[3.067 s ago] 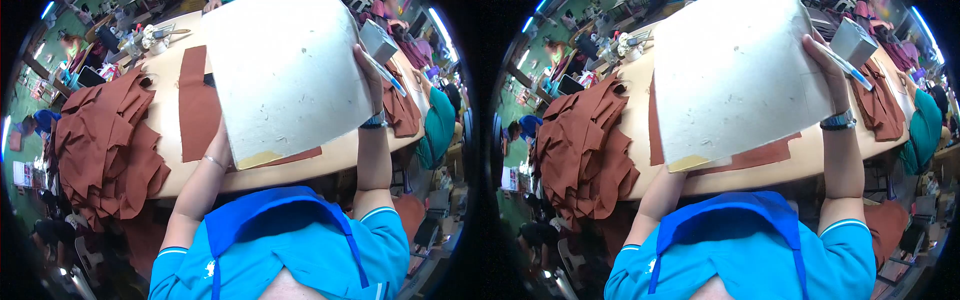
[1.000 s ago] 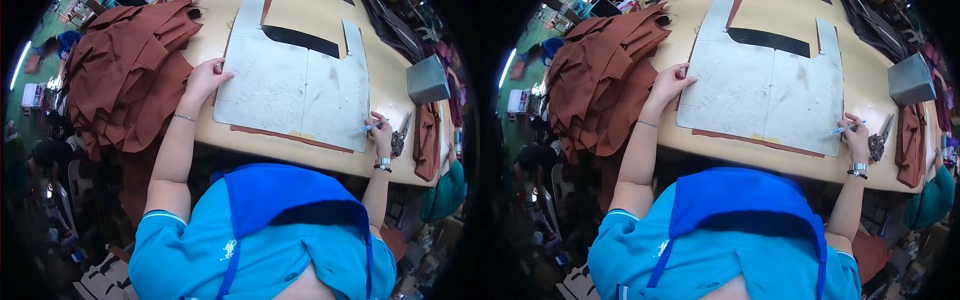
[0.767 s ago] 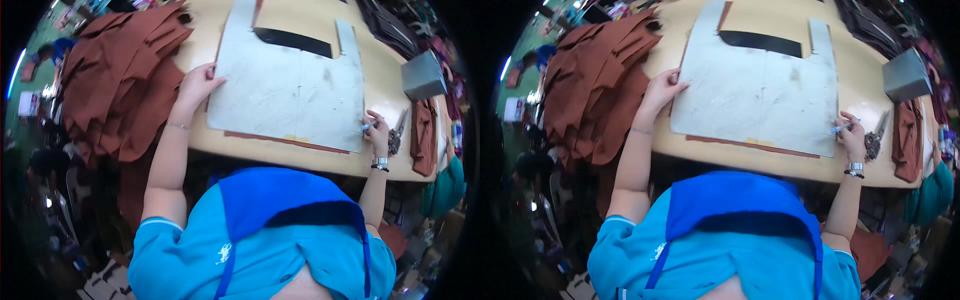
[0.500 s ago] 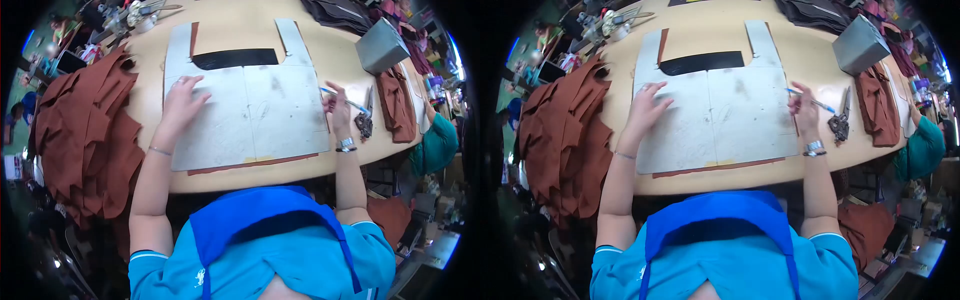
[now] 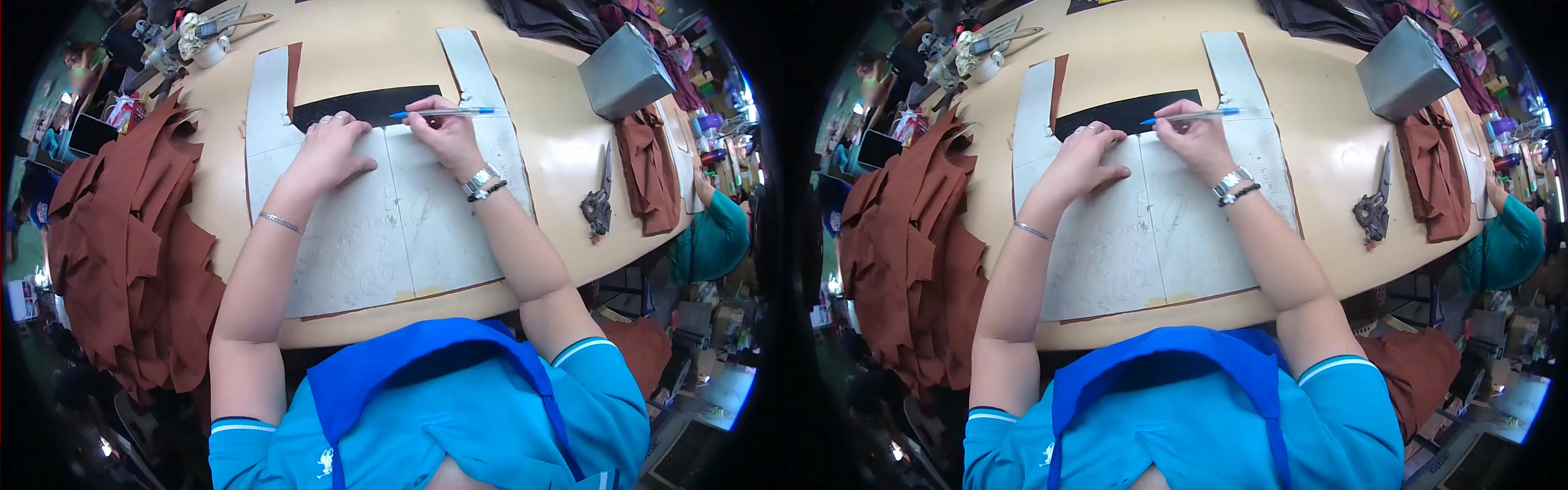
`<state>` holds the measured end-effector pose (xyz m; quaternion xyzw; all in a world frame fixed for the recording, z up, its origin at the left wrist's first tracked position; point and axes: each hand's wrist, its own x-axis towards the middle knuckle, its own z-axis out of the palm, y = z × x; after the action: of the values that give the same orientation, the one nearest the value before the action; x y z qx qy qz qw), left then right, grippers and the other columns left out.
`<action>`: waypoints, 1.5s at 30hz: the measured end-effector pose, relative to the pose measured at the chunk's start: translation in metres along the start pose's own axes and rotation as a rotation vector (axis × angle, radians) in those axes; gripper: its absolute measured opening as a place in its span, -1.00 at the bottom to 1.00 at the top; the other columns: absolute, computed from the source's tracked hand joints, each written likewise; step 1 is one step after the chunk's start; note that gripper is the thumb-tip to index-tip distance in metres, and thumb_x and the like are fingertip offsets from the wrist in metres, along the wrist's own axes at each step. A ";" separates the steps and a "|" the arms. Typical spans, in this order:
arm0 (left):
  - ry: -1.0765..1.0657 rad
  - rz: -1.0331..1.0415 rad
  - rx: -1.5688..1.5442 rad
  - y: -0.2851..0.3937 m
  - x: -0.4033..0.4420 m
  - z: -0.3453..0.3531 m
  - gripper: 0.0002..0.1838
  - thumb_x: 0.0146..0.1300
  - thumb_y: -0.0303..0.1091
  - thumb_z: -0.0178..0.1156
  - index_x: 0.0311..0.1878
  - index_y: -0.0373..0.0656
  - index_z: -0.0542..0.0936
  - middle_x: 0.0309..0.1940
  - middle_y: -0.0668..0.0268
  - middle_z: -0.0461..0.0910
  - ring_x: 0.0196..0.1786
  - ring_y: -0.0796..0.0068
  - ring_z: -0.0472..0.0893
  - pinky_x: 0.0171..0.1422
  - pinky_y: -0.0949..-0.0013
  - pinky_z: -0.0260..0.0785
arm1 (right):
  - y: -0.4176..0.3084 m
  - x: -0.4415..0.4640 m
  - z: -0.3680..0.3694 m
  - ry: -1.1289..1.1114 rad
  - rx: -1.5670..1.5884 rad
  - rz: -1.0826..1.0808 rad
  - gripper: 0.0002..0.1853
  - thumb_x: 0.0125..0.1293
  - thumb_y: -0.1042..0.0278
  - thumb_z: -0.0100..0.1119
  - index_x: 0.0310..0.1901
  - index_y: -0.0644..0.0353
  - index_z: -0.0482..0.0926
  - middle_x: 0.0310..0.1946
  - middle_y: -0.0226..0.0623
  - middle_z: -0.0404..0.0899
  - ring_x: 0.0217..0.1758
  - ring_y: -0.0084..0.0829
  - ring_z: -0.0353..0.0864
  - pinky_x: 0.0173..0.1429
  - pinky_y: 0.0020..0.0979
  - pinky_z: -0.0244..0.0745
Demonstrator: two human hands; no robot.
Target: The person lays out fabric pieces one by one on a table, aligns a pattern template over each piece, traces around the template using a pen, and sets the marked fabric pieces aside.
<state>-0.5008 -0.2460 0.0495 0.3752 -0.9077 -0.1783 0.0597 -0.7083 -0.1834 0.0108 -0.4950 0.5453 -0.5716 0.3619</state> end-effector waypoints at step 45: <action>0.192 -0.358 0.188 -0.011 -0.062 0.032 0.03 0.09 0.43 0.18 0.42 -0.20 0.25 0.47 -0.16 0.07 0.55 -0.11 0.00 0.37 -0.49 -0.03 | 0.006 0.062 0.136 -0.255 -0.333 -0.275 -0.84 0.25 0.34 0.23 -0.27 0.28 0.62 -0.47 -0.32 0.65 -0.42 -0.60 0.58 -0.32 -0.51 0.51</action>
<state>-0.4570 -0.2011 0.0175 0.5495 -0.8294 -0.0641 0.0778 -0.5933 -0.2794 0.0040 -0.6854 0.5095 -0.4505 0.2602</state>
